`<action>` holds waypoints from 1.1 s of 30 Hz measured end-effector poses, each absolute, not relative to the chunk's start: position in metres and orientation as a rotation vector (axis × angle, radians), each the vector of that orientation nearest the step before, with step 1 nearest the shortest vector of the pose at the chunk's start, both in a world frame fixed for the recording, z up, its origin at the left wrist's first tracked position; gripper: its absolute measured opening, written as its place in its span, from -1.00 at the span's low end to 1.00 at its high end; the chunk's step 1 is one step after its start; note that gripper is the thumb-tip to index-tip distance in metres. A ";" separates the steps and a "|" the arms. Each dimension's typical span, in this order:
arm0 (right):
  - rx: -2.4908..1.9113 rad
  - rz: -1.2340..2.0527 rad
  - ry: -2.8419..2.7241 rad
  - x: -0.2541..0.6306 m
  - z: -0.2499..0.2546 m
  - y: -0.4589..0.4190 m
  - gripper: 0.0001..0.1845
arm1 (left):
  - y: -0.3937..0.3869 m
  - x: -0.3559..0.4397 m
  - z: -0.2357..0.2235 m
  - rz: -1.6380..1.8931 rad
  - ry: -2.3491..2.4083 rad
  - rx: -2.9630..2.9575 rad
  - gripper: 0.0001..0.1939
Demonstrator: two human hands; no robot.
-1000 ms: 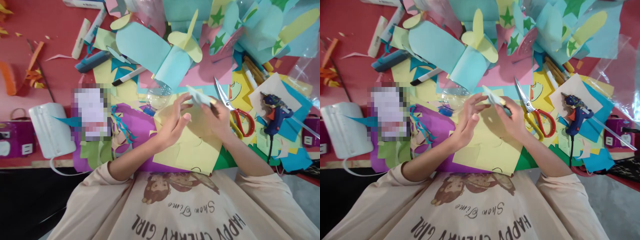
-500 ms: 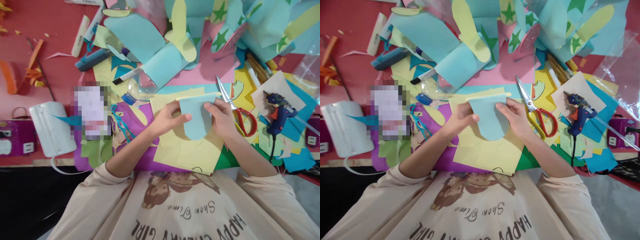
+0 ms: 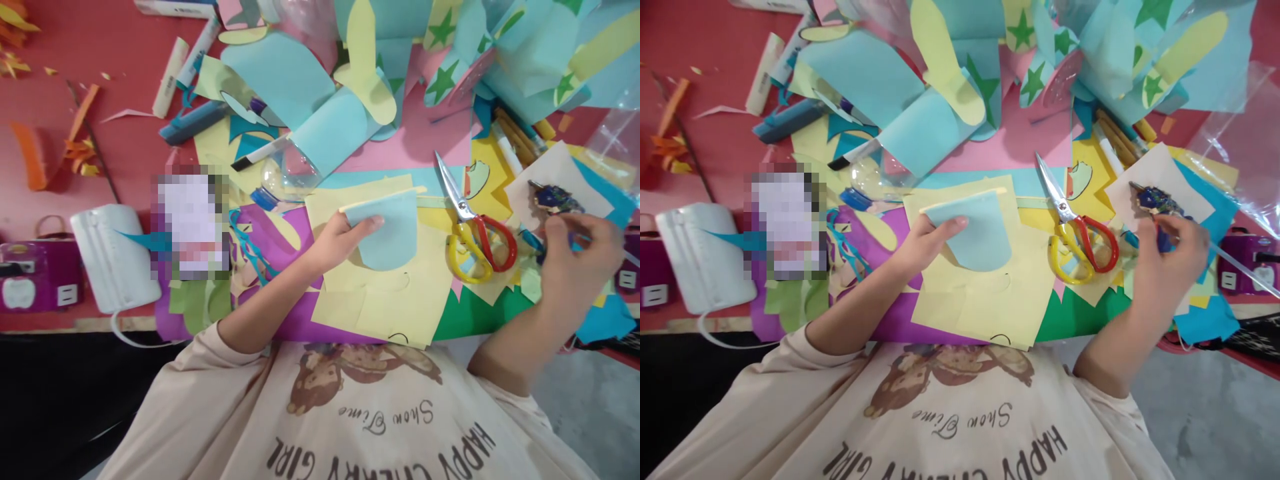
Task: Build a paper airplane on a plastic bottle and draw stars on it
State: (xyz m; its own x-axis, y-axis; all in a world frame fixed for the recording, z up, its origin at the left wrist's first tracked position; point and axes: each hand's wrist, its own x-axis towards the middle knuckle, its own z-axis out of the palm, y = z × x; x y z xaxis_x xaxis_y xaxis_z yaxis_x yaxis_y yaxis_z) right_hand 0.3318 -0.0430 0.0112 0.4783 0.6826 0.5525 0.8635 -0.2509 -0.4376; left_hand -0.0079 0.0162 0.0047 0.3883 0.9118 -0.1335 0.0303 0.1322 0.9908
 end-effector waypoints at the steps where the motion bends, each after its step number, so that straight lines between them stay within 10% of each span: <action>1: -2.097 -0.367 -1.219 0.353 0.001 -0.048 -0.64 | 0.016 -0.007 0.005 0.816 0.965 1.267 -0.64; 9: -2.288 -0.410 -0.950 0.416 -0.047 -0.045 -0.39 | 0.015 -0.005 0.002 0.781 0.959 1.289 -0.58; 26: -1.780 0.555 -0.725 0.355 0.021 -0.053 -0.67 | 0.014 -0.005 0.005 0.724 0.999 1.223 -0.66; 33: -1.688 0.352 -0.824 0.316 0.035 -0.051 -0.75 | 0.019 -0.012 0.006 0.565 1.094 1.333 -0.63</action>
